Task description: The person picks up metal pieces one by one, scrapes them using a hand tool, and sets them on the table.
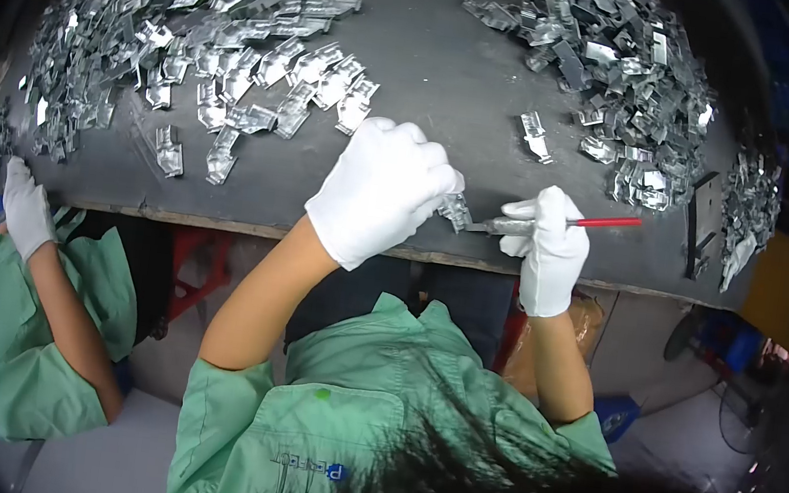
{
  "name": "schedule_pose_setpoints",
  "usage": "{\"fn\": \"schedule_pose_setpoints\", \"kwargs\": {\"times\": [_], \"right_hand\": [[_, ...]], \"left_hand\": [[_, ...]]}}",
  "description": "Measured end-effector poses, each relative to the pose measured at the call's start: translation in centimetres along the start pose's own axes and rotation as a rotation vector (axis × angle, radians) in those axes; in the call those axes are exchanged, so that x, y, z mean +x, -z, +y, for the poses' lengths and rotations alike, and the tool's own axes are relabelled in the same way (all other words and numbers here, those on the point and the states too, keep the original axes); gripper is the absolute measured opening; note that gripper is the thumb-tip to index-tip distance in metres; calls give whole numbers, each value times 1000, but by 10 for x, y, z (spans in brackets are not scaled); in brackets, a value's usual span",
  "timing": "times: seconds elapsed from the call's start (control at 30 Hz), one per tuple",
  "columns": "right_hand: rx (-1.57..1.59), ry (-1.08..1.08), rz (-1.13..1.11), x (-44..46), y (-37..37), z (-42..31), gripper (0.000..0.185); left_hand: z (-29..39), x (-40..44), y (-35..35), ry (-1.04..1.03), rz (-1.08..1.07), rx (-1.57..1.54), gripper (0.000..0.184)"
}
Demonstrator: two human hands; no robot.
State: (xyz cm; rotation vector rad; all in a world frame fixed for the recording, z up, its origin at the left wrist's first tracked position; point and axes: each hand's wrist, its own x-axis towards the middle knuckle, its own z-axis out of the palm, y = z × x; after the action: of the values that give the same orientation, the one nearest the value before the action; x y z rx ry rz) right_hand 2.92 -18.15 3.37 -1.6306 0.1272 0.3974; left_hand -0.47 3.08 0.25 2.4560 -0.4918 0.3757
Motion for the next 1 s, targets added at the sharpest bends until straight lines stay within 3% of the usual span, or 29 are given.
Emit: {"fn": "schedule_pose_setpoints", "kwargs": {"times": [0.17,0.2,0.3,0.4,0.53,0.63,0.67,0.77,0.8,0.83,0.9,0.97,1.0], "right_hand": [[-18,-98,-1,-2,-11,-11,35],[-6,-100,15,-3,-15,-11,27],[-1012,1085,-228,5,-7,-7,18],[-1167,1322,-99,-25,-32,-4,25],[-1198,1219,-150,-26,-25,-6,30],[-1252,1237,-147,-32,-30,-9,20],[-1395,1203,-193,-34,-32,-17,26],[-1371,1263,-189,-32,-28,-11,25],[-1256,1245,-204,-26,-23,-17,23],[-1337,1149,-270,-21,-14,-27,19],[-993,1082,-105,0,-7,-17,19],[-85,-17,9,-8,-8,-24,26],[23,-63,-38,-3,-3,-22,35]], "left_hand": [[2,1,0,-12,9,43,29],[3,1,-1,-13,19,49,29],[0,1,-4,-25,17,62,29],[-1,0,-5,-37,18,62,30],[2,0,-4,-25,61,68,27],[2,3,-4,-12,34,44,23],[2,3,-5,-5,38,42,21],[4,3,-5,6,36,65,18],[4,3,-5,10,34,78,18],[5,3,-5,11,38,77,17],[5,4,-5,12,42,71,17],[6,4,-3,12,43,56,17],[5,4,-4,13,41,51,17]]}}
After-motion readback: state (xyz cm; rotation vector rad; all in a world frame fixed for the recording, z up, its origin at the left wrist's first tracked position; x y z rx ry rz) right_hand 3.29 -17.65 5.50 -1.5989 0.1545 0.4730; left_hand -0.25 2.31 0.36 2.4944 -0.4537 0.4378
